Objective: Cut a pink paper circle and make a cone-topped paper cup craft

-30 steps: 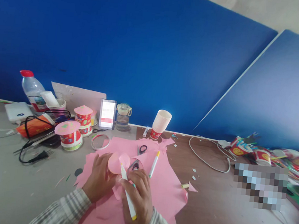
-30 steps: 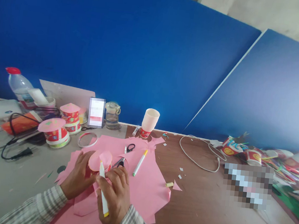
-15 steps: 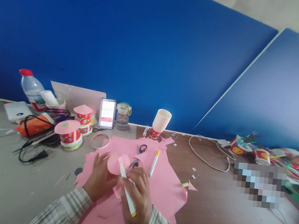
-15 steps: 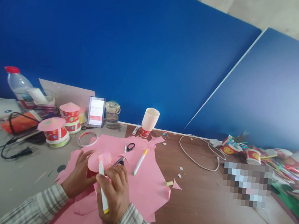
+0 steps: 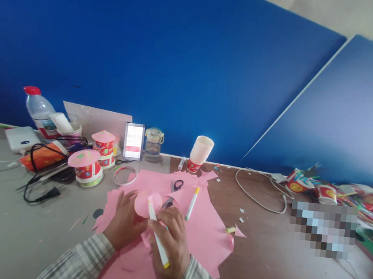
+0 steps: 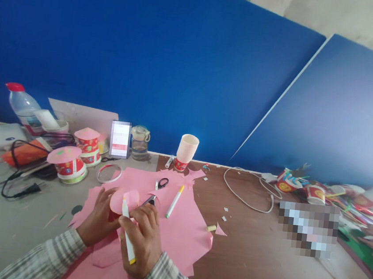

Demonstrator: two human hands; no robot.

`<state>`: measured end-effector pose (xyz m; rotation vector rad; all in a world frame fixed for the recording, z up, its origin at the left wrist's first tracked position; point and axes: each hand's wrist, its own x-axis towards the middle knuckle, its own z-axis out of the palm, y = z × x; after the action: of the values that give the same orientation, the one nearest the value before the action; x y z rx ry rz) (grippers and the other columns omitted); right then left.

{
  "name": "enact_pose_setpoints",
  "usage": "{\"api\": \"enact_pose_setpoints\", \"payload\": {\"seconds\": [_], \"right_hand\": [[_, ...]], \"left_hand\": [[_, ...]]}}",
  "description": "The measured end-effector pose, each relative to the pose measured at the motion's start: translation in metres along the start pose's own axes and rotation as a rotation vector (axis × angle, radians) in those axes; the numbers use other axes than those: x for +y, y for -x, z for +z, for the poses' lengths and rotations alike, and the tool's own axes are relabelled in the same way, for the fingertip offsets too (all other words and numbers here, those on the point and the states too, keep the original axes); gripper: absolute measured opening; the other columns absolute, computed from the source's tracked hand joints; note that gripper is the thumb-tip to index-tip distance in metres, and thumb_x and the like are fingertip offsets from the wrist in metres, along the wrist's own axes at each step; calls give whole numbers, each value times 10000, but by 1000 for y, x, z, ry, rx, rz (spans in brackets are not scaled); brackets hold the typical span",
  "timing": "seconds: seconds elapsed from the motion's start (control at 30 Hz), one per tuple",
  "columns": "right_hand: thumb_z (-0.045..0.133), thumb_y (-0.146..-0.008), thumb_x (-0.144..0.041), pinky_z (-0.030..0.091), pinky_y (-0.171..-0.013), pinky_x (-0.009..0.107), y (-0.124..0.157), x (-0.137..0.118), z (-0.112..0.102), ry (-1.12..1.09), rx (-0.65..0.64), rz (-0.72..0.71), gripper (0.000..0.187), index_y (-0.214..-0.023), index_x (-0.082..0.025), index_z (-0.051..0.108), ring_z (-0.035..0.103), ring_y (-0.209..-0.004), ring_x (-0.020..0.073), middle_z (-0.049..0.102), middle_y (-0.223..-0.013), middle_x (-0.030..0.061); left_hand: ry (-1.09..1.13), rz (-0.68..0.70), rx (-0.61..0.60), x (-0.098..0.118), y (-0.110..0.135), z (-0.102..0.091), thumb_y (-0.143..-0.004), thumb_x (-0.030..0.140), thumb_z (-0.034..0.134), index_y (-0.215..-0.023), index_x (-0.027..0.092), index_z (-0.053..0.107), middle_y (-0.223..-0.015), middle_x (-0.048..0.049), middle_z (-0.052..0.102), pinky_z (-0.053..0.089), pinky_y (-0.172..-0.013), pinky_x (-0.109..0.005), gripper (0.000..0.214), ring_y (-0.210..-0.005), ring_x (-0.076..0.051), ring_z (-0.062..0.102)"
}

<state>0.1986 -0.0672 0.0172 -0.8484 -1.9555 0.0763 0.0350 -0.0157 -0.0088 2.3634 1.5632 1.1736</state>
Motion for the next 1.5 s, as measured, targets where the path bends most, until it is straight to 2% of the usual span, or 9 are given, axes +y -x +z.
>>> {"api": "enact_pose_setpoints", "payload": {"seconds": [0.53, 0.83, 1.07, 1.2, 1.37, 1.5], "right_hand": [[581, -735, -107, 472, -865, 469, 3, -2, -2, -26, -34, 35, 362, -1082, -211, 570, 578, -910, 253, 604, -958, 58], [566, -742, -114, 484, -810, 465, 8, -6, -11, -60, -26, 60, 339, -1060, -230, 586, 581, -875, 254, 612, -944, 54], [568, -729, -130, 480, -803, 476, 7, -8, -15, -85, 8, 59, 263, -973, -217, 608, 598, -835, 257, 613, -857, 47], [571, -734, -151, 483, -797, 484, 11, -6, -13, -67, 70, 71, 220, -934, -230, 615, 604, -787, 243, 615, -811, 28], [568, -738, -165, 485, -789, 514, 10, -6, -10, -73, 132, 72, 260, -975, -264, 607, 619, -790, 263, 639, -835, 28], [569, -745, -144, 481, -806, 512, 5, -6, -10, -95, 119, 79, 278, -991, -267, 608, 617, -810, 267, 641, -847, 32]], "left_hand": [[21, 3, 7, 1, -1, -1, -465, 225, 588, -1015, 193, 472, -955, -124, 594, 197, -899, -591, 563, -958, -338, 445], [20, 9, 17, 1, -1, -1, -445, 249, 579, -1011, 181, 474, -957, -123, 581, 212, -899, -599, 580, -960, -347, 444], [46, 1, 6, 0, -1, -1, -448, 258, 610, -988, 172, 478, -940, -121, 582, 219, -899, -580, 562, -951, -338, 447], [71, -5, 4, 2, -3, -3, -456, 279, 624, -988, 181, 473, -936, -112, 573, 234, -890, -568, 562, -949, -337, 442], [131, -45, 6, 8, -5, -7, -462, 294, 638, -980, 200, 459, -910, -98, 541, 314, -831, -543, 557, -886, -326, 462], [153, -57, -14, 11, -6, -9, -469, 273, 641, -953, 215, 465, -858, -72, 542, 349, -785, -528, 519, -825, -311, 472]]}}
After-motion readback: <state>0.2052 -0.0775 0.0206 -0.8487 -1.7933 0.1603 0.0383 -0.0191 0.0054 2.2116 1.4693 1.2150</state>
